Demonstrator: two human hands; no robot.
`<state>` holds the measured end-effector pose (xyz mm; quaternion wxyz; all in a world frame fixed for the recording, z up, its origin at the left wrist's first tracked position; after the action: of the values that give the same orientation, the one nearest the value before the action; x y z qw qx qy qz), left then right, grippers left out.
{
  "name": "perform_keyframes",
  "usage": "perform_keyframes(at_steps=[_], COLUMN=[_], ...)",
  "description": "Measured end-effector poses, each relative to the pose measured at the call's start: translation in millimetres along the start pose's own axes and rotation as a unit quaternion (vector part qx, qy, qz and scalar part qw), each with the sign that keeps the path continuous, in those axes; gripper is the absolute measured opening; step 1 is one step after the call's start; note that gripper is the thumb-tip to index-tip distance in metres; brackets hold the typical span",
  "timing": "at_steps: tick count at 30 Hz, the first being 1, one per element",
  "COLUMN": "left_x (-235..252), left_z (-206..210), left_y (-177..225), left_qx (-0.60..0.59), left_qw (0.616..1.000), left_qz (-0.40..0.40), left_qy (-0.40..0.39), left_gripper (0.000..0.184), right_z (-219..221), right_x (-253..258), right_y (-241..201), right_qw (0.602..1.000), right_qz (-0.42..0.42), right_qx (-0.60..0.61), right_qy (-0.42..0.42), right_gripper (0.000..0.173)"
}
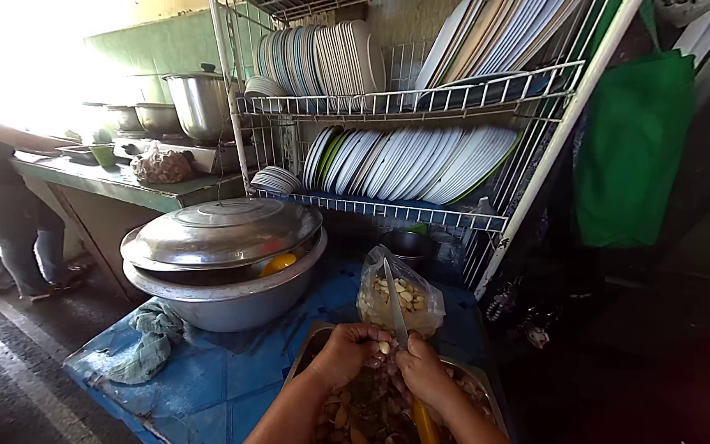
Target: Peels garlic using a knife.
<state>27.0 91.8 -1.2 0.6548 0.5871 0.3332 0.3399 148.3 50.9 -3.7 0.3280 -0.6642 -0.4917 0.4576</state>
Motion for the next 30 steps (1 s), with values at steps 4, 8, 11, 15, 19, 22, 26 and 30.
perform_keyframes(at_steps=[4, 8, 11, 15, 19, 22, 26, 30], left_x=[1, 2, 1, 2, 0, 0, -2, -1], left_z=[0, -7, -14, -25, -23, -23, -17, -12], left_y=[-8, -11, -14, -14, -13, -14, -14, -13], left_qx=[-0.104, -0.080, -0.030, -0.062, -0.103, -0.089, -0.091, -0.075], left_qw=[0.993, 0.994, 0.994, 0.986, 0.985, 0.988, 0.988, 0.991], left_qz=[-0.047, -0.047, -0.057, -0.061, -0.078, -0.065, -0.083, -0.075], left_qy=[0.026, 0.053, 0.083, 0.143, 0.118, 0.111, 0.094, 0.085], left_gripper=[0.019, 0.018, 0.025, 0.025, 0.013, 0.010, 0.013, 0.014], right_z=[-2, -2, -2, -6, 4, 6, 5, 5], right_x=[4, 4, 3, 6, 9, 7, 1, 0], right_y=[0, -3, -3, 1, 16, 12, -2, -5], right_qw=[0.998, 0.997, 0.998, 0.996, 0.975, 0.981, 0.995, 0.996], right_qz=[-0.032, -0.049, -0.045, -0.027, 0.024, 0.007, -0.045, -0.059], right_qx=[-0.049, -0.062, -0.050, -0.087, -0.202, -0.178, -0.068, -0.053], right_qy=[0.005, 0.006, 0.008, 0.007, -0.093, -0.082, -0.057, -0.044], right_gripper=[0.022, 0.024, 0.022, 0.022, 0.028, 0.028, 0.025, 0.025])
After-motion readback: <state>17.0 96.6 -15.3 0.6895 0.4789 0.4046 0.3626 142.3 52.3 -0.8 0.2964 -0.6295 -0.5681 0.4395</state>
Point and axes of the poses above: each hand's wrist, its own x-axis towards the middle knuckle, its own z-axis out of the palm, y = z × x, the point moved 8 cm from there along x, towards the middle knuckle, and after that the axes turned 2 degrees about -x, right-handed, at the moved point
